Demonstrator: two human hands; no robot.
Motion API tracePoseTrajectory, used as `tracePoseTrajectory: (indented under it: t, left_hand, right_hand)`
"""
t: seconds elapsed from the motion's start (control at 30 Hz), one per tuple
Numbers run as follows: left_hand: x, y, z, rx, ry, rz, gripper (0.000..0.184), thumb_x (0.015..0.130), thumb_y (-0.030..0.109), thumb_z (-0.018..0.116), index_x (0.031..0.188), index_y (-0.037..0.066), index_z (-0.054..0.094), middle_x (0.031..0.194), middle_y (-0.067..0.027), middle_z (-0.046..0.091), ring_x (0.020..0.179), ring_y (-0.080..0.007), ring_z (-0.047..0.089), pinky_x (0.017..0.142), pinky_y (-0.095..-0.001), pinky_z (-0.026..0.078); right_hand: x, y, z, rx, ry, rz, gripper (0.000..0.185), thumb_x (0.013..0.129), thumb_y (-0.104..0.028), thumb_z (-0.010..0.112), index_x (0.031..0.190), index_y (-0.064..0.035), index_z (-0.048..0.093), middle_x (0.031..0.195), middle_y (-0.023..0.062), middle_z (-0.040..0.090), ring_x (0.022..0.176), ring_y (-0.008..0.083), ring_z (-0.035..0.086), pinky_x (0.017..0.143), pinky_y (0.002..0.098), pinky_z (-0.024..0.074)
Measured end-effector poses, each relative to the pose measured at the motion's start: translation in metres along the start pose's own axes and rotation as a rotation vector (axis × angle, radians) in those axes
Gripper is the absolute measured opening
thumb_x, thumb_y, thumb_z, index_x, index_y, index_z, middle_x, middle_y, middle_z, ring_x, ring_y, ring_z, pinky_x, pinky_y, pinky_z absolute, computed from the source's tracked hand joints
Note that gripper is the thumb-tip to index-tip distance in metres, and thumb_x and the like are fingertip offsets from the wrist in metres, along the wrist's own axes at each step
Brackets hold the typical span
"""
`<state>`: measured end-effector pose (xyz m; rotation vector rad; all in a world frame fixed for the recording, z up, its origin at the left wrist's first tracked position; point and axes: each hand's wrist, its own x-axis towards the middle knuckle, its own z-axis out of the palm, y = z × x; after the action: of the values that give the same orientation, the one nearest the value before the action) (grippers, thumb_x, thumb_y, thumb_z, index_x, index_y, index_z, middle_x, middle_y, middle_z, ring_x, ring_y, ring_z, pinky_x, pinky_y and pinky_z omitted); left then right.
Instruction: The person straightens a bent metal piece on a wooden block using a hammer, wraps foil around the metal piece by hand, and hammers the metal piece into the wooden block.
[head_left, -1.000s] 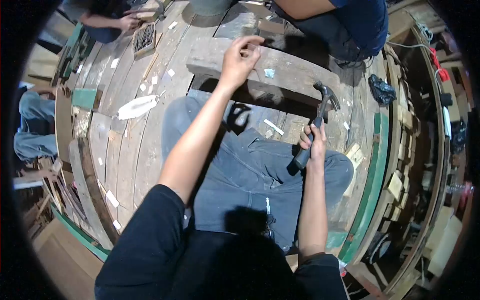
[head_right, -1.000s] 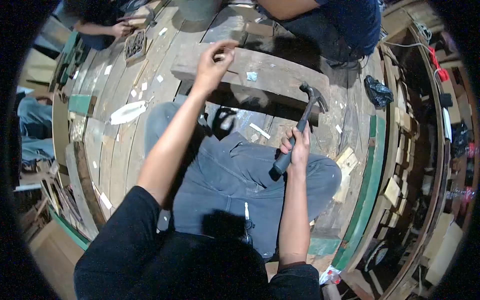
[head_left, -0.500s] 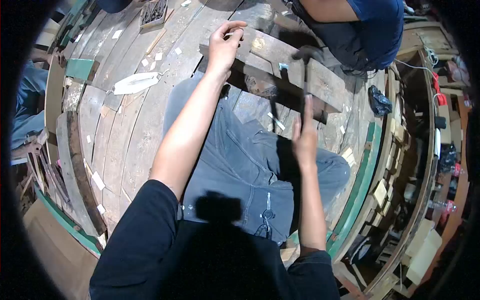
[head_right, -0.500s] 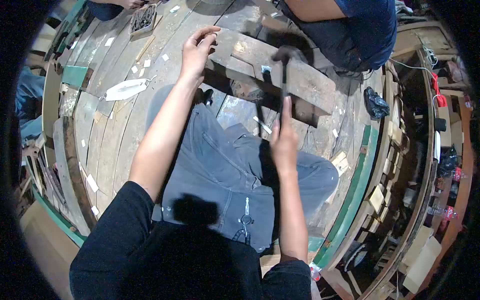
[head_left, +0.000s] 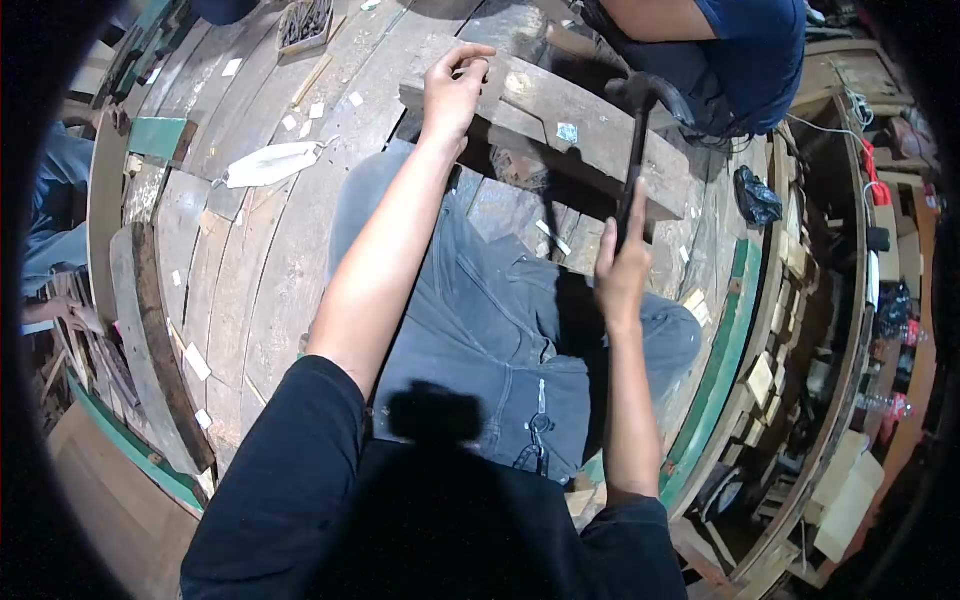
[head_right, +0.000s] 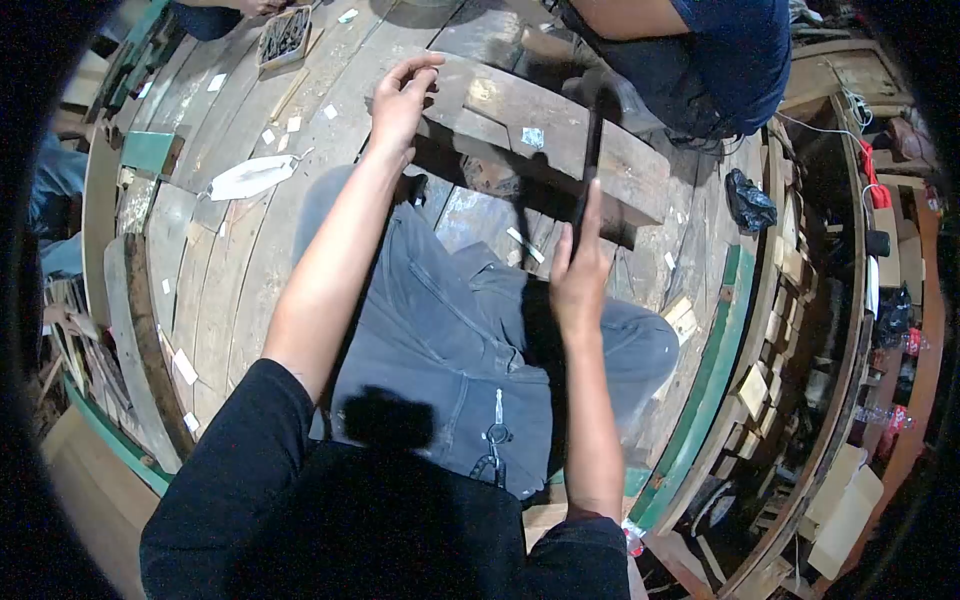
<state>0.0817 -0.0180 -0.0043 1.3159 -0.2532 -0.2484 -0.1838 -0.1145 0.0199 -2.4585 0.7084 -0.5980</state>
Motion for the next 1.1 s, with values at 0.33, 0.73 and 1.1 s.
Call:
tracePoseTrajectory:
  t: [0.33,0.73,1.1]
  left_hand:
    - [0.002,-0.006,0.002,0.033,-0.006,0.031,0.016,0.088,0.008,0.060,0.099,0.007,0.072,0.093,0.0003,0.065,0.082,-0.0093,0.057,0.074,-0.0243,0.046]
    - [0.000,-0.010,0.003,0.039,-0.060,-0.010,0.017,0.091,0.011,0.061,0.104,0.008,0.072,0.094,0.0005,0.067,0.082,-0.0096,0.058,0.072,-0.0249,0.047]
    - [0.002,-0.013,0.009,0.049,-0.084,-0.028,0.016,0.091,0.011,0.060,0.101,0.008,0.072,0.092,0.0009,0.066,0.082,-0.0093,0.057,0.072,-0.0251,0.046]
  right_hand:
    - [-0.007,0.021,0.004,0.062,-0.071,-0.004,0.067,0.096,-0.007,0.051,0.154,-0.0236,0.023,0.113,0.0304,0.061,0.094,0.0497,0.061,0.080,0.0490,0.0486]
    - [-0.026,0.024,0.012,0.051,-0.235,0.207,0.070,0.095,-0.001,0.049,0.155,-0.0239,0.021,0.123,0.0289,0.057,0.097,0.0468,0.062,0.081,0.0432,0.0497]
    - [-0.022,0.001,0.013,-0.025,-0.085,0.024,0.076,0.090,0.002,0.054,0.154,-0.0229,0.022,0.115,0.0276,0.061,0.094,0.0468,0.061,0.075,0.0504,0.0479]
